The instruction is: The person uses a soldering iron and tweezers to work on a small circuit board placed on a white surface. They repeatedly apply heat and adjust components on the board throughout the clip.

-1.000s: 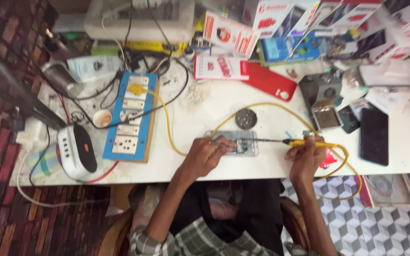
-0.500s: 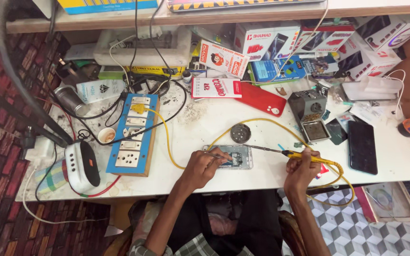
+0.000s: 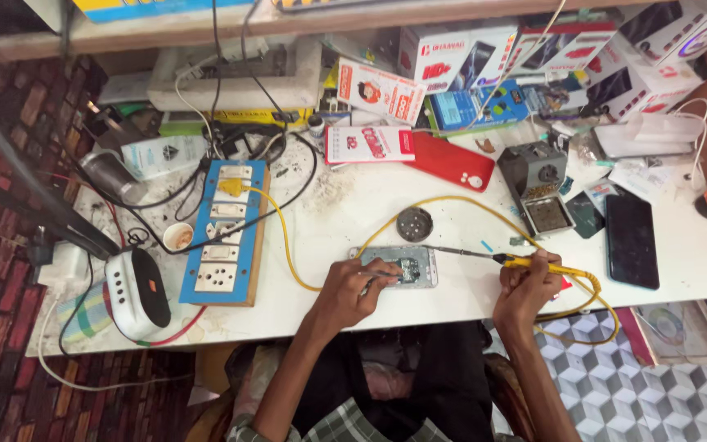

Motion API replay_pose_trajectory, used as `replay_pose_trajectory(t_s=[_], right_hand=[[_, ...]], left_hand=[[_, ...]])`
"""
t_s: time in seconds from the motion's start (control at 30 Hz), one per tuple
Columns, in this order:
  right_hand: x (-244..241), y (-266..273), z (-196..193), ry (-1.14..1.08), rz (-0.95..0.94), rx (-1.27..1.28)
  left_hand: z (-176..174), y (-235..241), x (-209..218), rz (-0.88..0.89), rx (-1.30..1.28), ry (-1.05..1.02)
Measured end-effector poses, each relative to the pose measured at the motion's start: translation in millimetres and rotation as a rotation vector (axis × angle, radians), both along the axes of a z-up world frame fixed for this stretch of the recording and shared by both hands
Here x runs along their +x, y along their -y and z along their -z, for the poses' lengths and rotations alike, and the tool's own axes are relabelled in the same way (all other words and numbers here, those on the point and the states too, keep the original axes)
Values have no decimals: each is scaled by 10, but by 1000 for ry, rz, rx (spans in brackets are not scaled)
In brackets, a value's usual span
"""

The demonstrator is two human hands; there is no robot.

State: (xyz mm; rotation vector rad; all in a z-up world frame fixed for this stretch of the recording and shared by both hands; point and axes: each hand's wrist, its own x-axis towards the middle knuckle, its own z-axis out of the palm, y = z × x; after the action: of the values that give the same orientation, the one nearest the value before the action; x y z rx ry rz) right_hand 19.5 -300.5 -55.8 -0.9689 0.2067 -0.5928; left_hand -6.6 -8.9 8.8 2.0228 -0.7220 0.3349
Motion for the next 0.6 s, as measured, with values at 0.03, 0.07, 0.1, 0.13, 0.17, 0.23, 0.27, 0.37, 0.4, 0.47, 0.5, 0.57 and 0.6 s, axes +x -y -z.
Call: replay_pose_trajectory(t_s=[0.03,0.07,0.1,0.13,0.17,0.23,0.27,0.37,0.4,0.47,0.5,0.57,0.6], right_hand=[[7,-5,3,-1,1,-4],[5,-9,4,-1,1,-8],[13,-7,-3,18,-14,-19],[19,-7,-10,38,-30,-30],[11,-3,-12,54,-46,-41],[2,-2,-11,6,-44,-38],[-1,-1,-10,-18,-44,-35],[13,-5,-11,-26,-25,-20],[35,-3,-15,6,-26,-13],[2,4,4,50,-32,3],[4,4,7,45,-28,-2],[-4,-3,17,32,-20,-9],[-4,-13,25,28,-21,-27]], left_hand=[[0,1,13,-1,-13,-13],[-2,0,18,-2,-26,-26],[-11,-2,29,7,-42,-25],[-21,-6,37,16,-58,-24],[-24,-5,32,24,-75,-26],[-25,-1,19,-18,-21,-114],[-25,0,16,-38,6,-158],[-25,17,11,-22,-31,56],[-28,16,39,-27,-17,47],[-9,4,24,-41,13,10],[-5,2,25,-29,-6,20],[-7,2,21,-5,-41,35],[-10,2,20,-20,-14,37]])
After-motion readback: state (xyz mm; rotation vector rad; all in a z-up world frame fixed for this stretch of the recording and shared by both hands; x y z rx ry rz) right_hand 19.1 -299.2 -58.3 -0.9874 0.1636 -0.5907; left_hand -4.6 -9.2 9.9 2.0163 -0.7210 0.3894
